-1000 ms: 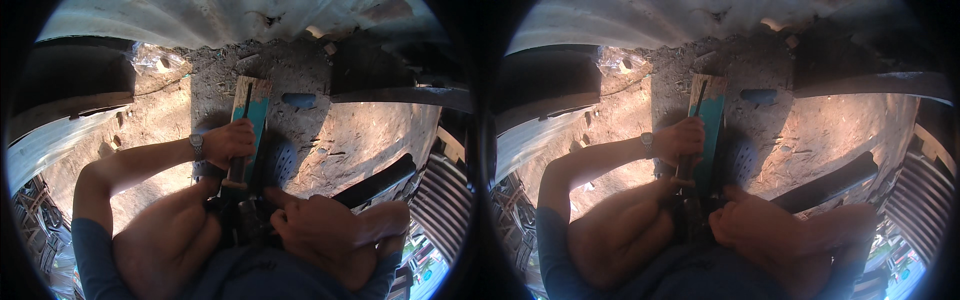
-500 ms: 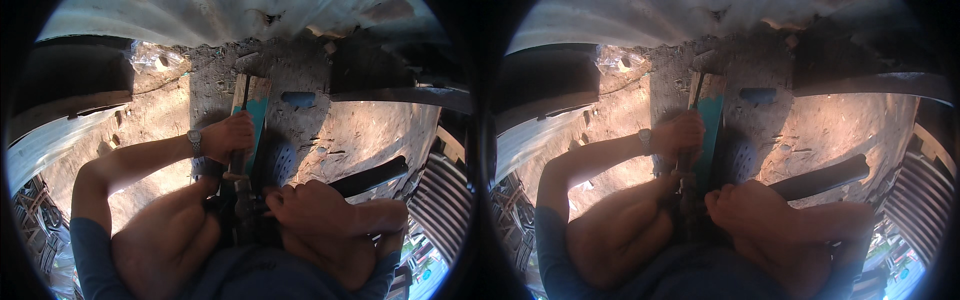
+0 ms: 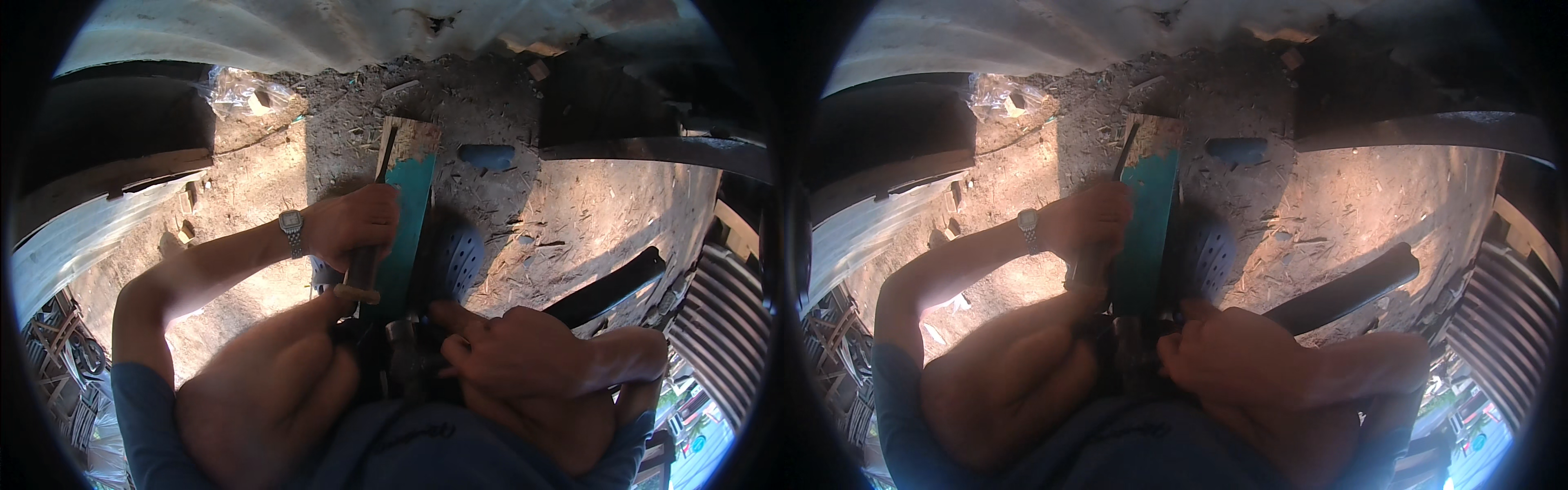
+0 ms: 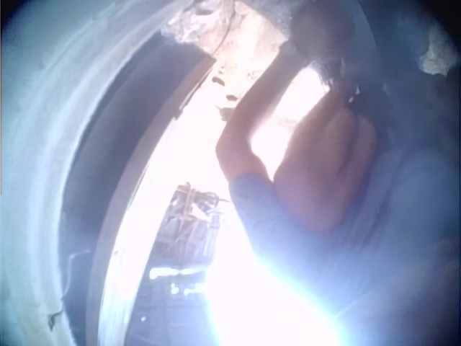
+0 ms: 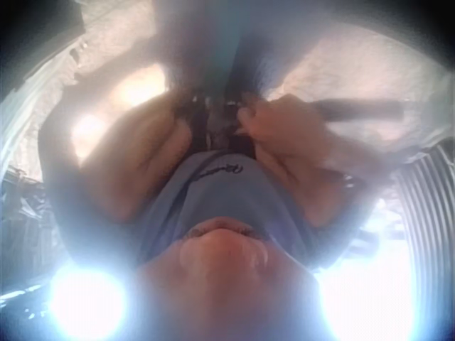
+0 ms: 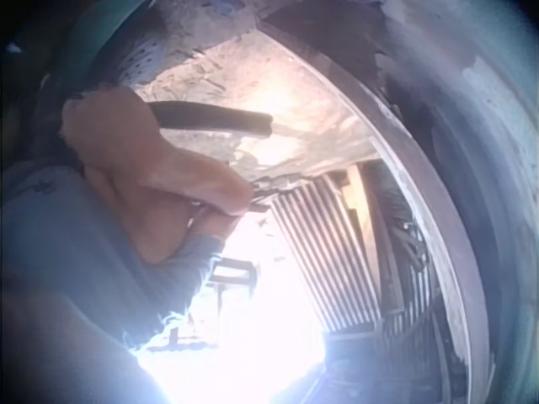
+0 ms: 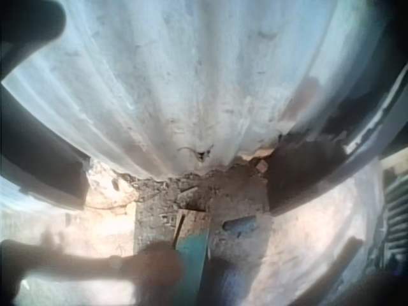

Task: The person uses a hammer and chisel to carve a groove into a piece of wood. They repeatedly strike the chisel to deepen the cut along the wood's length.

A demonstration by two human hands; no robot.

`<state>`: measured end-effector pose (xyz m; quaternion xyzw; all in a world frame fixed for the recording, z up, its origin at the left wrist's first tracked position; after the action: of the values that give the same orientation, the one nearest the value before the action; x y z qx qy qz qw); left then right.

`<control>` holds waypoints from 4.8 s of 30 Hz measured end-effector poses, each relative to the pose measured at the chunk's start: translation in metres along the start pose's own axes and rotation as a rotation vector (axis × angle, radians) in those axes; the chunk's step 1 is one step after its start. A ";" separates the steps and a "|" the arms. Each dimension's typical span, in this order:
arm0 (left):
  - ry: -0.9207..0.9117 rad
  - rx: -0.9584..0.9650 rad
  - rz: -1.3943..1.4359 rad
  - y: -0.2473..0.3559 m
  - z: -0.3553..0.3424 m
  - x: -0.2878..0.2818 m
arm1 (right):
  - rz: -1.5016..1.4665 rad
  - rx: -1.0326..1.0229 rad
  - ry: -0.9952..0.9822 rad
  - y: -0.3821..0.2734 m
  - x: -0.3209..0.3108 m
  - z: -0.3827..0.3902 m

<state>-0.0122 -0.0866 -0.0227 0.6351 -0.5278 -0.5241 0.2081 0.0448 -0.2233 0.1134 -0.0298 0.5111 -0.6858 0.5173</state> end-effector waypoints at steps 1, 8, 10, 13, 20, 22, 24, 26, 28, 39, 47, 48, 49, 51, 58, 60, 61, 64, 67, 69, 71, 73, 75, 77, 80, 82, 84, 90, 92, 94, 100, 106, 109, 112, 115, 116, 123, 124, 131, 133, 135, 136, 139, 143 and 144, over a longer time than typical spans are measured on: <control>-0.027 0.000 0.037 0.003 0.003 0.004 | -0.001 -0.021 -0.007 -0.002 0.003 -0.001; -0.057 0.047 0.127 0.029 0.012 0.023 | 0.035 -0.132 0.018 -0.016 0.010 -0.005; -0.066 0.070 0.108 0.031 0.010 0.025 | 0.055 -0.115 0.006 -0.017 0.009 -0.007; -0.082 0.128 0.069 0.037 0.002 0.027 | 0.091 -0.108 0.006 -0.018 0.009 -0.009; -0.166 0.205 -0.055 0.030 -0.010 0.031 | 0.036 -0.113 0.043 -0.019 0.015 -0.009; -0.178 0.201 -0.063 0.027 -0.008 0.034 | 0.029 -0.102 0.031 -0.019 0.016 -0.009; -0.179 0.200 -0.048 0.027 -0.009 0.034 | 0.016 -0.088 0.026 -0.019 0.016 -0.009; -0.172 0.208 -0.066 0.028 -0.010 0.033 | 0.067 -0.104 0.047 -0.018 0.013 -0.010; -0.155 0.219 -0.073 0.029 -0.010 0.033 | 0.084 -0.105 0.057 -0.018 0.012 -0.010; -0.140 0.184 -0.067 0.018 -0.010 0.028 | -0.014 -0.073 0.037 -0.014 0.015 -0.010; -0.121 0.215 -0.064 0.019 -0.009 0.032 | -0.001 -0.083 0.099 -0.015 0.015 -0.009; -0.121 0.213 -0.069 0.019 -0.009 0.032 | 0.011 -0.089 0.108 -0.016 0.014 -0.009; -0.127 0.211 -0.071 0.018 -0.008 0.032 | 0.014 -0.088 0.118 -0.015 0.013 -0.009; -0.141 0.205 -0.072 0.020 -0.009 0.030 | 0.020 -0.087 0.138 -0.014 0.011 -0.008; -0.112 0.193 -0.082 0.020 -0.009 0.030 | 0.019 -0.098 0.125 -0.014 0.017 -0.008; -0.126 0.176 -0.100 0.022 -0.008 0.031 | 0.038 -0.105 0.136 -0.015 0.017 -0.008; -0.128 0.184 -0.105 0.022 -0.008 0.031 | 0.039 -0.095 0.137 -0.014 0.016 -0.008; -0.122 0.202 -0.123 0.021 -0.006 0.032 | 0.041 -0.078 0.140 -0.014 0.014 -0.008; -0.096 0.204 -0.140 0.022 -0.005 0.031 | 0.052 -0.080 0.131 -0.014 0.013 -0.009; -0.092 0.198 -0.135 0.021 -0.007 0.030 | 0.063 -0.071 0.109 -0.013 0.013 -0.010; -0.099 0.188 -0.115 0.021 -0.009 0.029 | 0.051 -0.066 0.115 -0.010 0.013 -0.010; -0.107 0.185 -0.098 0.020 -0.010 0.030 | 0.000 -0.030 0.065 -0.003 0.018 -0.012; -0.114 0.176 -0.089 0.018 -0.009 0.033 | -0.090 0.027 -0.044 0.009 0.025 -0.016; -0.101 0.174 -0.072 0.017 -0.008 0.033 | -0.165 0.041 0.063 0.007 0.021 -0.009; -0.091 0.179 -0.064 0.018 -0.007 0.032 | -0.095 -0.063 -0.023 -0.010 0.017 -0.004; -0.100 0.175 -0.068 0.017 -0.007 0.035 | -0.100 -0.146 -0.066 -0.018 0.018 -0.004; -0.114 0.177 -0.085 0.016 -0.010 0.035 | -0.173 -0.129 -0.010 -0.018 0.012 -0.009; -0.108 0.141 -0.172 0.000 -0.011 0.028 | -0.090 0.106 0.052 0.005 0.008 -0.013; -0.112 0.132 -0.163 -0.007 -0.012 0.026 | -0.048 -0.016 0.021 -0.010 0.003 -0.010; -0.108 0.131 -0.138 -0.008 -0.015 0.026 | -0.112 -0.104 0.016 -0.018 0.007 -0.008; -0.221 0.117 -0.078 0.000 -0.008 0.039 | -0.105 -0.110 0.078 -0.012 0.011 -0.010; -0.180 0.165 -0.011 0.021 -0.001 0.046 | -0.043 -0.052 0.045 -0.006 0.017 -0.011; -0.147 0.177 -0.030 0.024 -0.006 0.041 | -0.073 -0.108 0.004 -0.015 0.022 -0.011; -0.125 0.189 -0.067 0.024 -0.012 0.039 | -0.132 -0.079 -0.085 -0.017 0.022 -0.012; -0.141 0.145 -0.063 0.018 -0.008 0.041 | -0.137 0.052 -0.023 -0.002 0.010 -0.013; -0.144 0.127 -0.054 0.010 -0.010 0.038 | -0.122 0.098 0.020 0.005 0.010 -0.010; -0.123 0.129 -0.022 0.003 -0.018 0.036 | -0.124 -0.073 0.054 -0.009 0.000 -0.004; -0.130 0.125 -0.037 0.003 -0.019 0.037 | -0.125 -0.052 0.069 -0.005 0.000 -0.006; -0.104 0.048 -0.063 -0.004 -0.018 0.027 | -0.126 0.166 0.077 0.014 -0.013 0.006; -0.092 0.091 -0.031 0.000 -0.028 0.028 | -0.213 0.130 0.100 0.004 -0.016 0.013; -0.085 0.088 -0.009 0.006 -0.026 0.030 | -0.290 0.048 0.106 0.003 -0.014 0.012; -0.106 0.079 0.003 0.009 -0.024 0.033 | -0.314 0.022 0.103 0.003 -0.014 0.011; -0.153 0.066 0.028 0.015 -0.021 0.041 | -0.278 0.066 0.061 0.004 -0.015 0.011; -0.151 0.093 0.034 0.023 -0.024 0.044 | -0.236 0.177 0.055 0.008 -0.015 0.015; -0.142 0.106 0.040 0.025 -0.026 0.044 | -0.238 0.196 0.064 0.008 -0.015 0.017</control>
<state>-0.0052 -0.1424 -0.0127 0.5958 -0.5806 -0.5351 0.1467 0.0666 -0.2229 0.1230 -0.0177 0.4506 -0.7894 0.4165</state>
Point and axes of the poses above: each hand's wrist, its own z-axis away from the middle knuckle, its own x-axis out of the palm, y = z × x, the point moved 8 cm from there along -z, towards the middle knuckle, and after that the axes turned 3 degrees about -z, right-handed, at the moved point
